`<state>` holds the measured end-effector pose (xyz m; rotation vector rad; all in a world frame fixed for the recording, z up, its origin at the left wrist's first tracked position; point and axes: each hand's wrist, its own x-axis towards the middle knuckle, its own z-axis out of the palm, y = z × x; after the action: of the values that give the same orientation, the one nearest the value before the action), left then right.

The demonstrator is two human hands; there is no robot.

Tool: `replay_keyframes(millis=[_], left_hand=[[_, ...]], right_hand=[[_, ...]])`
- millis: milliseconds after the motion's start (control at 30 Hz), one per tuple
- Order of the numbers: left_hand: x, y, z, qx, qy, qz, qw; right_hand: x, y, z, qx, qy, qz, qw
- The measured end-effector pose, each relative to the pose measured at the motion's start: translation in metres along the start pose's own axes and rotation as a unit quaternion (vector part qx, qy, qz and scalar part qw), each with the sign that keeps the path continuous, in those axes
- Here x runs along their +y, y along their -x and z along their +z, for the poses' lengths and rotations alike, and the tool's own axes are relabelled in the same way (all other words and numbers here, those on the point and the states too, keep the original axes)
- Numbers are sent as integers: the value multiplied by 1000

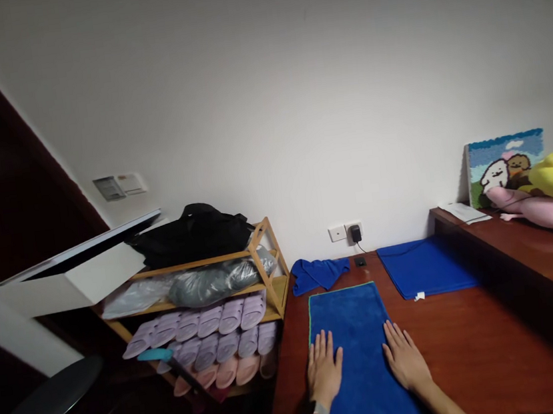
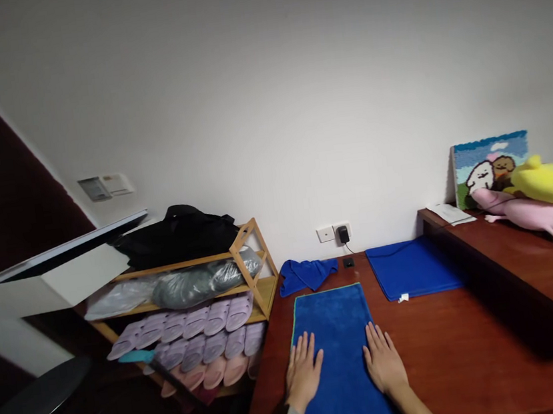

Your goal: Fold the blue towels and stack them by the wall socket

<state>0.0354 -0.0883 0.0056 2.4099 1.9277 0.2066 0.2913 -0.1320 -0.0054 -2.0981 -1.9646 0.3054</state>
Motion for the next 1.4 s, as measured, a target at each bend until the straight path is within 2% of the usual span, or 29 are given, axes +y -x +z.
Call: replay_keyframes(millis=[100, 200, 333, 467, 567, 700, 967, 1200, 1400], left_hand=[[-28, 4, 1, 19, -13, -20, 1000], [-36, 5, 11, 46, -16, -13, 999], [-35, 4, 17, 55, -13, -9, 998], [-34, 6, 10, 36, -6, -11, 999], [-32, 7, 4, 19, -10, -18, 1000], [-31, 6, 2, 6, -22, -22, 1000], [-28, 6, -6, 2, -39, -21, 999], [-27, 10, -13, -21, -49, -21, 998], [-31, 9, -12, -14, -71, -12, 997]], right_hand=[[0, 1, 2, -3, 5, 2, 1000], [1, -1, 3, -8, 14, 4, 1000], [0, -15, -7, 6, 26, 5, 1000], [-1, -34, -15, -11, 24, 9, 1000], [0, -42, -11, -21, 19, 10, 1000], [3, -43, -2, -13, 14, 12, 1000], [3, -43, -2, 3, -1, 7, 1000], [4, -46, 7, 10, -21, 4, 1000], [3, -42, 3, 8, -23, 4, 1000]])
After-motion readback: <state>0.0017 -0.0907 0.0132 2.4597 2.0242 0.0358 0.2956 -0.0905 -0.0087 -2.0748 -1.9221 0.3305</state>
